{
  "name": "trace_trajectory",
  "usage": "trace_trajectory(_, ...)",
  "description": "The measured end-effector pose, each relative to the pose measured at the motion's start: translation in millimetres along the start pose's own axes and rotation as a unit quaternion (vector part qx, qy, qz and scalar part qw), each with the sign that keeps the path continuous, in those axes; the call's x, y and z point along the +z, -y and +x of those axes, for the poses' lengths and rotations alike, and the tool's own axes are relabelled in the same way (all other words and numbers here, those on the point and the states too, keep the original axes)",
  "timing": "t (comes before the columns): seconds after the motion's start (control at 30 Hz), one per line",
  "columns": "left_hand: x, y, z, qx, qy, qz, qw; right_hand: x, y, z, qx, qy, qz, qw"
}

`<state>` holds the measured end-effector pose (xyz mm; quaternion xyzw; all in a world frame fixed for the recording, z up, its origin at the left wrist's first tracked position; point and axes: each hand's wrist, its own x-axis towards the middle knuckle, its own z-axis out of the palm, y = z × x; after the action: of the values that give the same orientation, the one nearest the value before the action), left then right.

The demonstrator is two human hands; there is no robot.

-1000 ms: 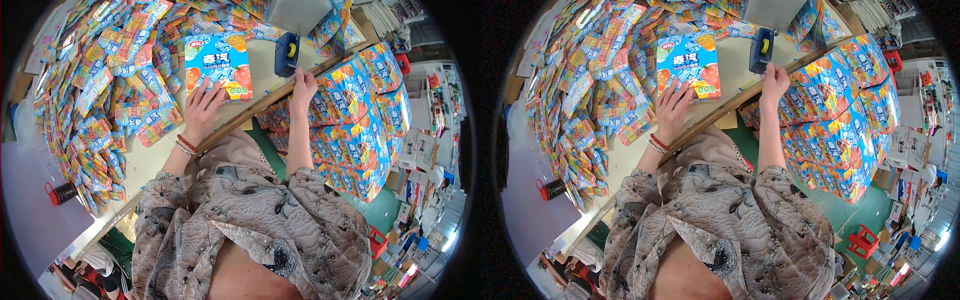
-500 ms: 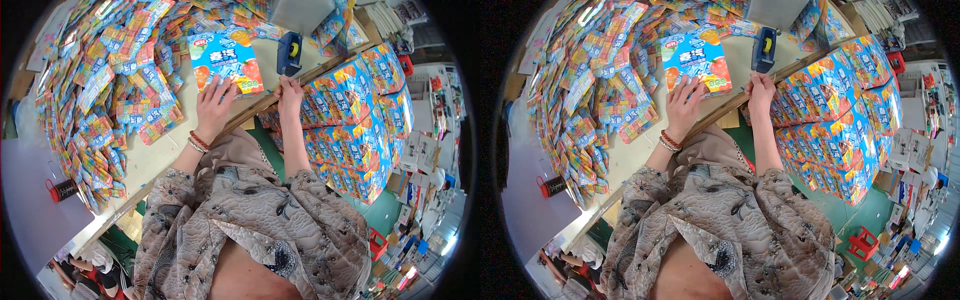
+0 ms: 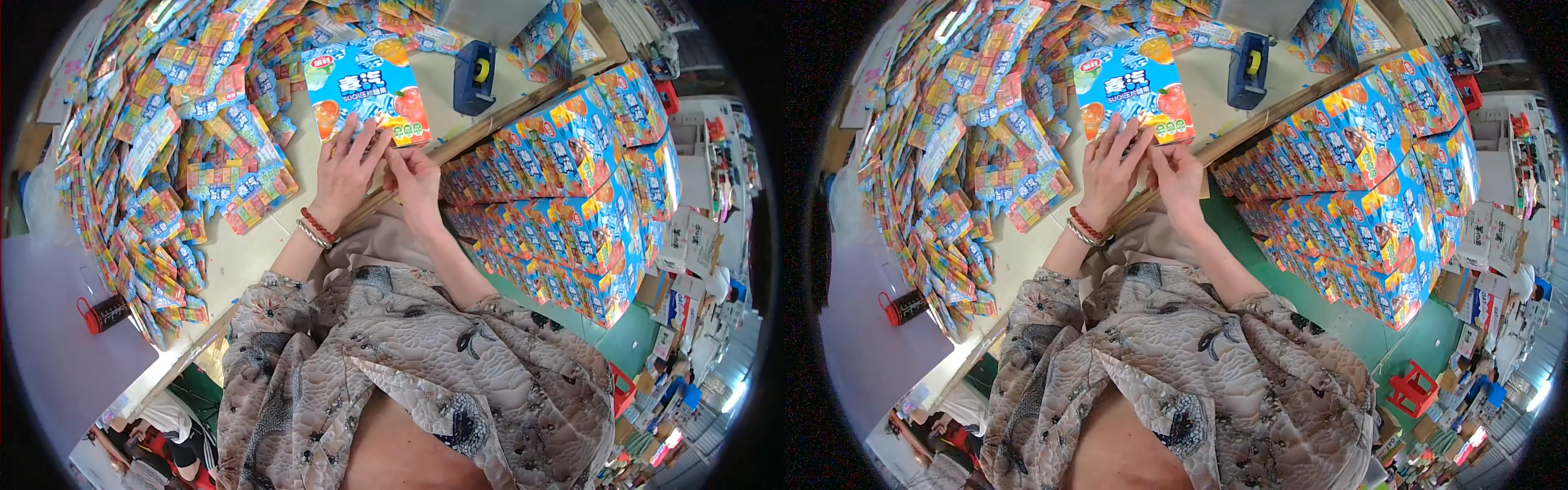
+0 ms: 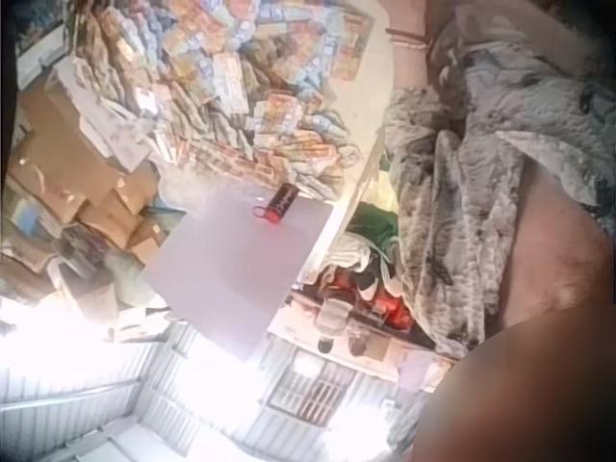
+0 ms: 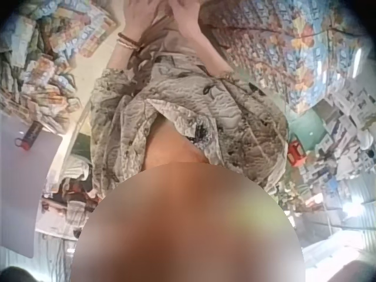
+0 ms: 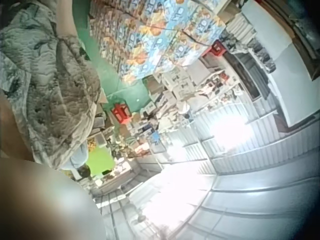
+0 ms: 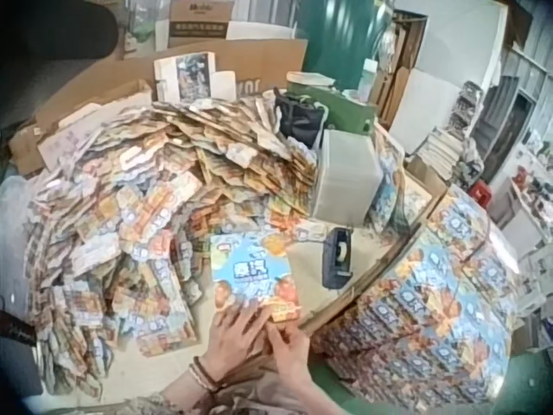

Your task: Pack small colorful toy packets into cardboard display boxes.

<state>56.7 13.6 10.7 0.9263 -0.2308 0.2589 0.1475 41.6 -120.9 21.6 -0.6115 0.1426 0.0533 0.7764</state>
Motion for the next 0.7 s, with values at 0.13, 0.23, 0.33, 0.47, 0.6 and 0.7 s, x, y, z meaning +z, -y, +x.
trace_trajectory(0.13,-14,-6,9,-0.014,0.019,-0.058,0.998,-13,-40,14,-0.084,-0.011,-0.024,0.996)
trace_trajectory(0.23,-13,-9,6,-0.036,0.016,-0.067,0.997,-3,-39,10,-0.07,-0.003,0.034,0.997)
trace_trajectory(0.33,5,-10,4,-0.05,-0.022,-0.029,0.998,-7,-35,6,-0.066,0.017,0.042,0.997)
trace_trajectory(0.47,13,-10,4,-0.035,-0.049,0.031,0.998,-18,-19,-3,0.08,0.022,0.092,0.992)
trace_trajectory(0.6,15,-7,2,-0.019,-0.055,0.054,0.997,-49,-33,-2,-0.081,-0.104,-0.183,0.974)
trace_trajectory(0.7,5,-6,-4,-0.016,-0.015,0.054,0.998,-49,3,15,-0.26,-0.144,-0.204,0.933)
